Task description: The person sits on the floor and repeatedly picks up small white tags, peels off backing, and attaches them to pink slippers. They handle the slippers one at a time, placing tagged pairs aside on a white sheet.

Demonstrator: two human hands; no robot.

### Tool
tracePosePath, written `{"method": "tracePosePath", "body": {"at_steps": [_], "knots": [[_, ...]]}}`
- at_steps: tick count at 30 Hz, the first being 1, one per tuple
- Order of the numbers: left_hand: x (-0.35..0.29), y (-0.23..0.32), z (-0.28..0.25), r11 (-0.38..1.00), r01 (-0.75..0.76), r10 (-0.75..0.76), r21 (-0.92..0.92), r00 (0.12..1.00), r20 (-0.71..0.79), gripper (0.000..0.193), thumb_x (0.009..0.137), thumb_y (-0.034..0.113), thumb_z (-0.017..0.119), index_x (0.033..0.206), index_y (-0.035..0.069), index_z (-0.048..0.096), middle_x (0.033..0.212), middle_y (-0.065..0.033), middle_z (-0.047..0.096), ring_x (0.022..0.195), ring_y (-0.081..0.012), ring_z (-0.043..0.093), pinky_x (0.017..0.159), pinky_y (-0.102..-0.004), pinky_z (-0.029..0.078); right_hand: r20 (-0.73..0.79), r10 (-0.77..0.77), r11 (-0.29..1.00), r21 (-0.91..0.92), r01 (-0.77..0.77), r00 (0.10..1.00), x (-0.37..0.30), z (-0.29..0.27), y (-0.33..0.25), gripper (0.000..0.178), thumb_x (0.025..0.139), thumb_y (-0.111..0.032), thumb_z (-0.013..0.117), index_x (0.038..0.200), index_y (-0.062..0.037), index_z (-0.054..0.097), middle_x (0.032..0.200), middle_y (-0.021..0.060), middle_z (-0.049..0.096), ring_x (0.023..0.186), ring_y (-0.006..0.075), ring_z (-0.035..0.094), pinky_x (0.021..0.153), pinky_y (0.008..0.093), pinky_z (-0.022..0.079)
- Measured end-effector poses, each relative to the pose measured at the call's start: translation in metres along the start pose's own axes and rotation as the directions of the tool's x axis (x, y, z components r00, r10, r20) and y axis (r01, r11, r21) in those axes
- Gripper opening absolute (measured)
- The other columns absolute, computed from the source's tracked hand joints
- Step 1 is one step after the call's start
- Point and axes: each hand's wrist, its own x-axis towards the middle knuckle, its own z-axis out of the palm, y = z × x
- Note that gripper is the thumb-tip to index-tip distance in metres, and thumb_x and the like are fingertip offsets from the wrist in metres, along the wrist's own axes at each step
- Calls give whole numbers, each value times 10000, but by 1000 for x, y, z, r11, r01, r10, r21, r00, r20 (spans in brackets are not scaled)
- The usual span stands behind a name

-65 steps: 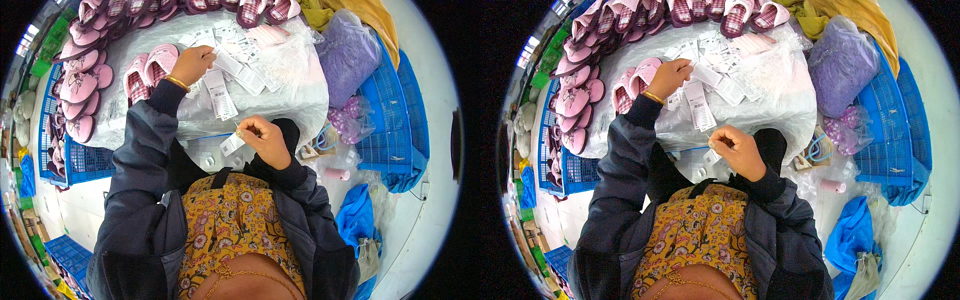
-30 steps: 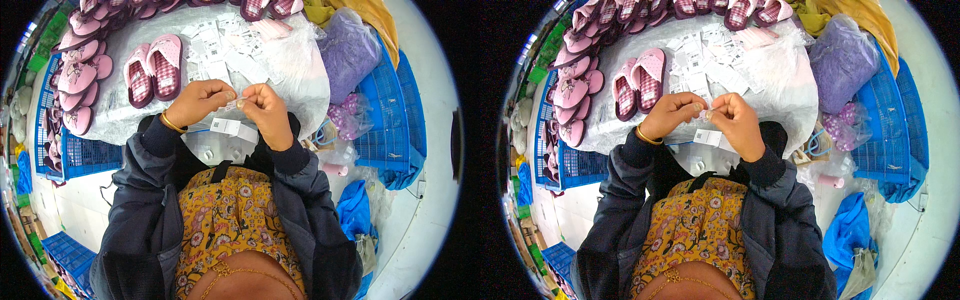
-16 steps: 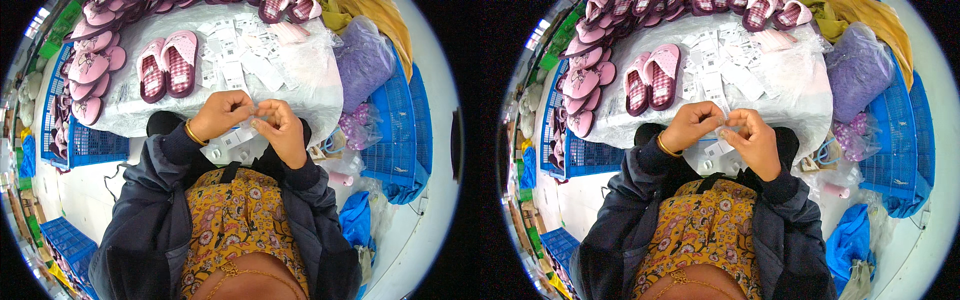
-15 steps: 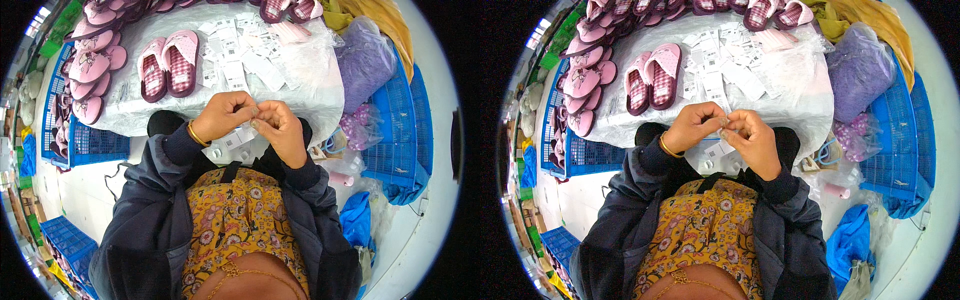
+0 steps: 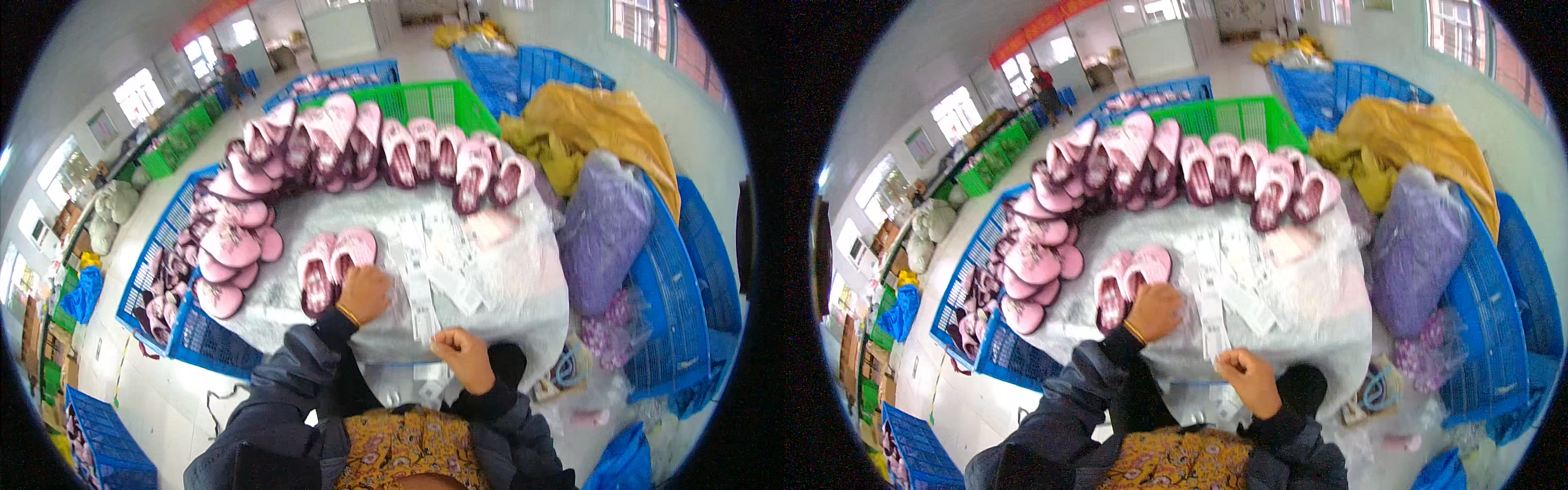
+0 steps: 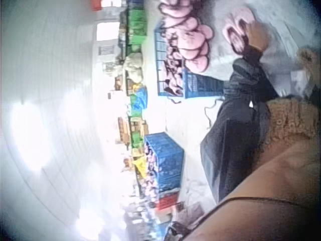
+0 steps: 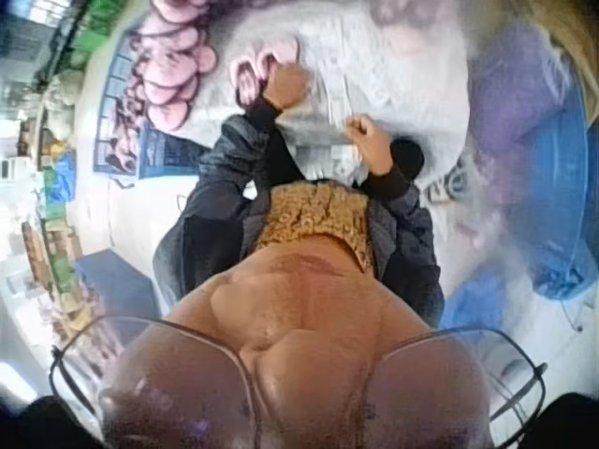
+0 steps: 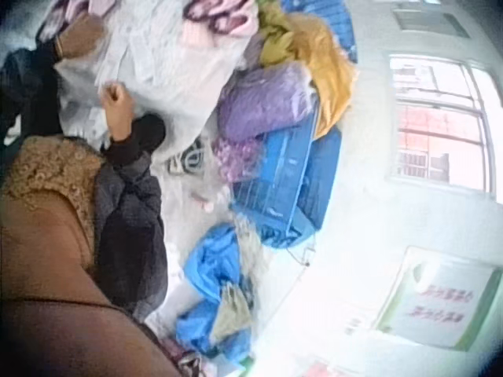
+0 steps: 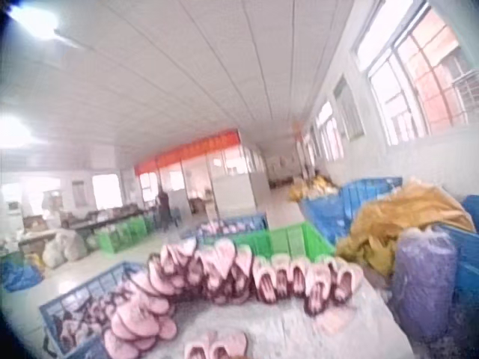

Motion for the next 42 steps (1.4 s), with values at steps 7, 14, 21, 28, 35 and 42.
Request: {"method": "tracePosePath", "body": {"at_steps": [7, 14, 21, 28, 35, 42], "knots": [[18, 1, -7, 951, 238, -205, -196, 963, 172, 284, 700, 345, 749, 876, 145, 650, 973, -38, 647, 1043, -254, 561, 874, -439, 366, 18, -30, 992, 124, 28, 999, 0, 0, -1, 145, 915, -97, 697, 1008, 4, 653, 859, 14, 657, 759, 52, 555, 682, 247, 478], [32, -32, 4, 957, 130, -107, -261, 989, 100, 214, 730, 330, 691, 757, 120, 720, 794, -130, 700, 733, -334, 672, 651, -462, 509, 13, -45, 999, -17, 45, 999, -19, -5, -10, 191, 901, -159, 718, 998, -2, 670, 852, 30, 660, 766, 76, 571, 695, 260, 484], [12, 13, -27, 353, 105, -403, -930, 914, -50, 134, 878, 133, 707, 842, 8, 677, 856, -40, 655, 833, -150, 614, 772, -288, 472, -69, -66, 998, -26, 64, 995, -18, -10, -32, 200, 898, -157, 700, 1006, 8, 668, 834, 21, 649, 775, 72, 550, 708, 249, 470], [-6, 79, -54, -206, 202, -410, -957, 871, 272, 149, 956, 149, 650, 1010, 12, 673, 923, 10, 665, 842, -66, 572, 787, -224, 449, -21, -2, 915, 403, 11, 1000, 10, 3, -48, 419, 883, -107, 715, 1226, 26, 515, 894, 45, 621, 809, 94, 582, 732, 235, 467], [-14, 93, -51, -279, 196, -381, -940, 876, 296, 163, 954, 129, 648, 1046, -4, 669, 969, -20, 680, 902, -90, 605, 836, -248, 479, -31, 79, 913, 402, -60, 996, 23, 11, -32, 358, 870, -46, 705, 1177, 35, 540, 892, 39, 629, 801, 88, 580, 733, 228, 463], [-17, 93, -46, -278, 199, -379, -940, 876, 297, 148, 954, 121, 648, 1033, -3, 667, 966, -14, 672, 902, -89, 605, 838, -248, 480, -24, 97, 892, 446, -76, 995, 24, 12, -26, 297, 866, -36, 699, 1124, 29, 568, 887, 25, 625, 799, 79, 570, 732, 220, 455]]}}
